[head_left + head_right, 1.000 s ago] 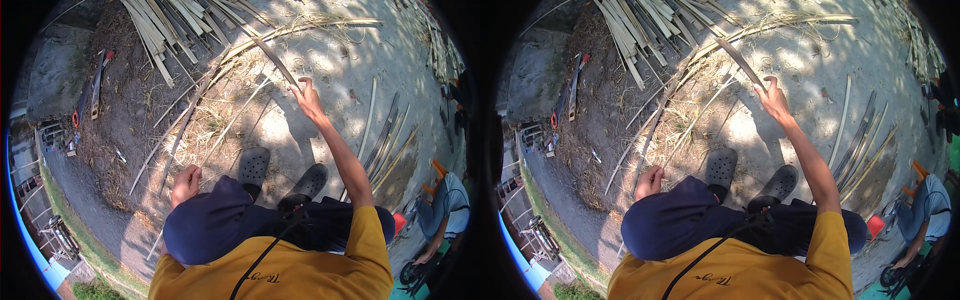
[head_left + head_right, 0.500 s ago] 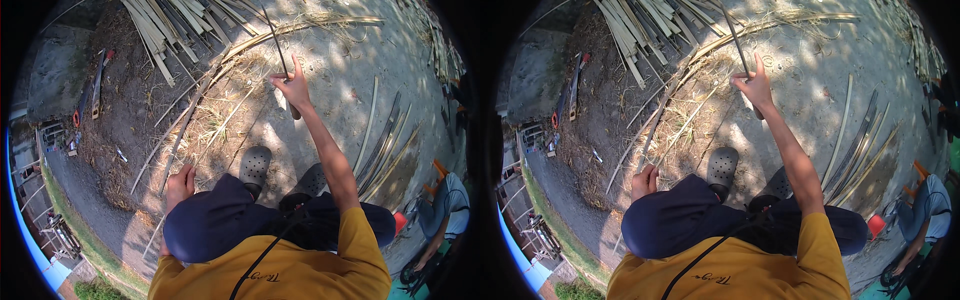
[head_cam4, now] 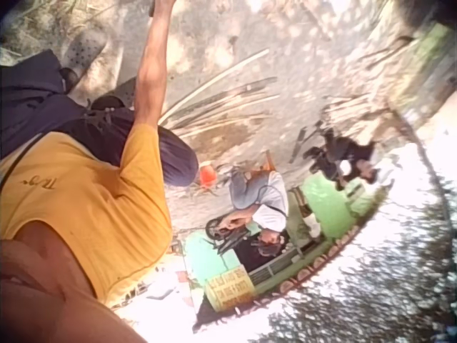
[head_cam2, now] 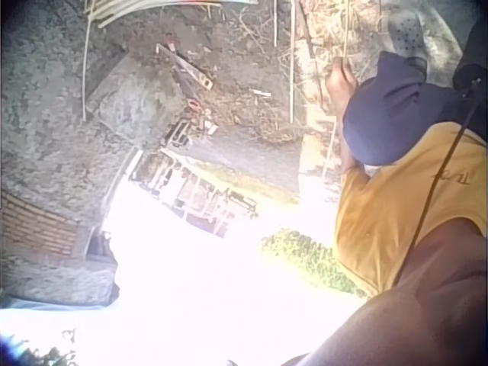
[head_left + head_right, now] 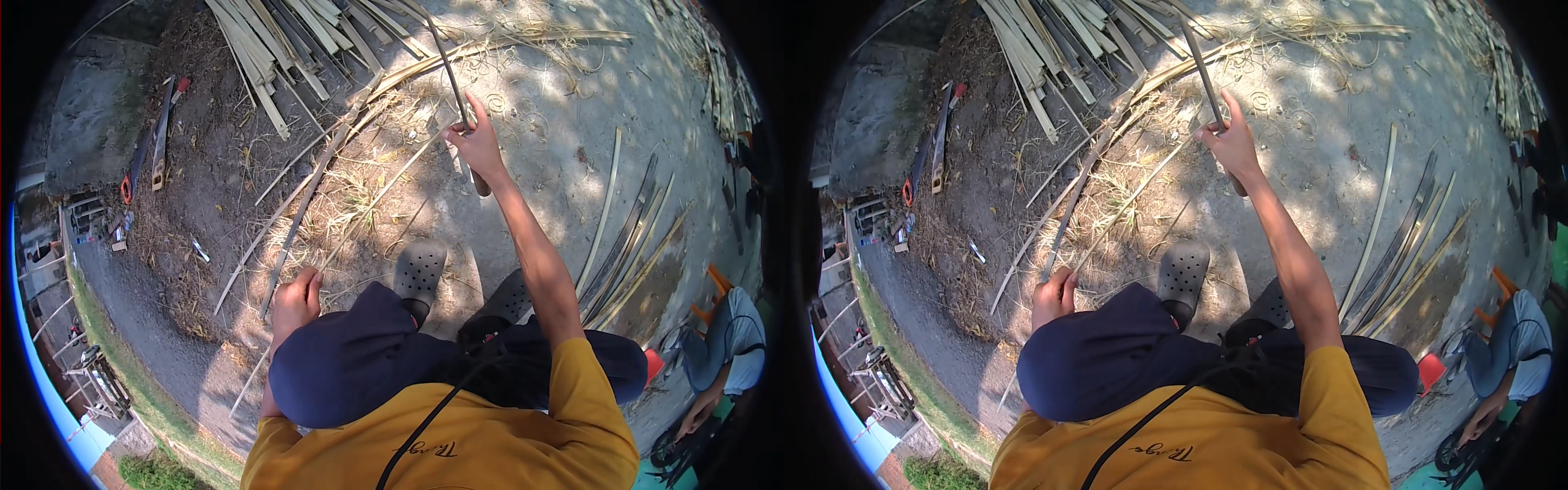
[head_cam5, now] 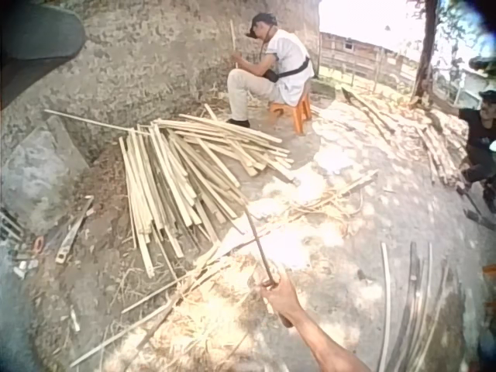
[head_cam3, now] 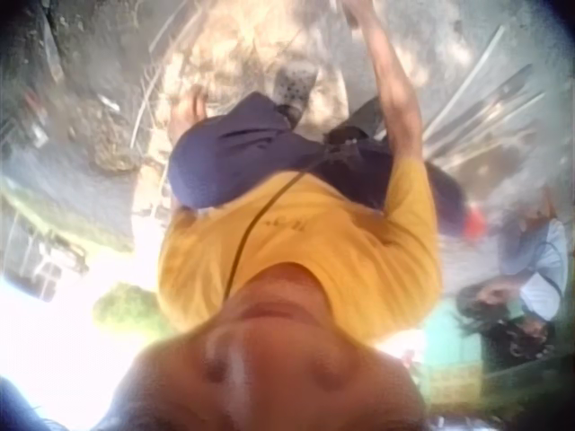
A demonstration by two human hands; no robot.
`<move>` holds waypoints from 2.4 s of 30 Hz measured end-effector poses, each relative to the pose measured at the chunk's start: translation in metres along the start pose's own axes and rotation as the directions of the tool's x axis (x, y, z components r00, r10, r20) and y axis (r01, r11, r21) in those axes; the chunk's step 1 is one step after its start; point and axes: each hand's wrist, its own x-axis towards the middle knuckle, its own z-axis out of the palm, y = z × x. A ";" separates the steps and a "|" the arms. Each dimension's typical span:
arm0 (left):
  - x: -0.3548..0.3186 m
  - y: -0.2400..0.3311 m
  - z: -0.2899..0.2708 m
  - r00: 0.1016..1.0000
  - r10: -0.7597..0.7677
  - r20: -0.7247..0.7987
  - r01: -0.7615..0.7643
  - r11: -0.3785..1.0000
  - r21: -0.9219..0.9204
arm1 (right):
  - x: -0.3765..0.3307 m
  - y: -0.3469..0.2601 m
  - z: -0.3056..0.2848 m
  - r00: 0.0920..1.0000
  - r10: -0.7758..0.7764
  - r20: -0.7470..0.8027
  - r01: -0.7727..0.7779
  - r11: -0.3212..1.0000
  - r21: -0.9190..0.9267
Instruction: The person shaves a thin bamboo strip using a machete. They hold the bamboo strip in one hand and run the machete along its length multiple times to remove excess material and smooth it.
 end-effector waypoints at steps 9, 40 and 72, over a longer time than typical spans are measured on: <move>-0.007 0.000 -0.007 0.987 -0.156 0.042 0.154 0.986 0.057 | 0.019 -0.017 -0.019 0.999 -0.028 -0.041 0.010 0.923 -0.384; 0.179 0.125 0.135 0.596 0.357 0.719 0.513 0.519 -0.684 | -0.097 -0.107 -0.170 0.995 0.099 -0.009 -0.091 0.874 -0.477; 0.152 0.078 0.217 0.908 0.307 0.286 -0.173 0.895 -0.412 | -0.139 0.062 -0.122 0.642 0.565 0.517 -0.766 0.444 0.465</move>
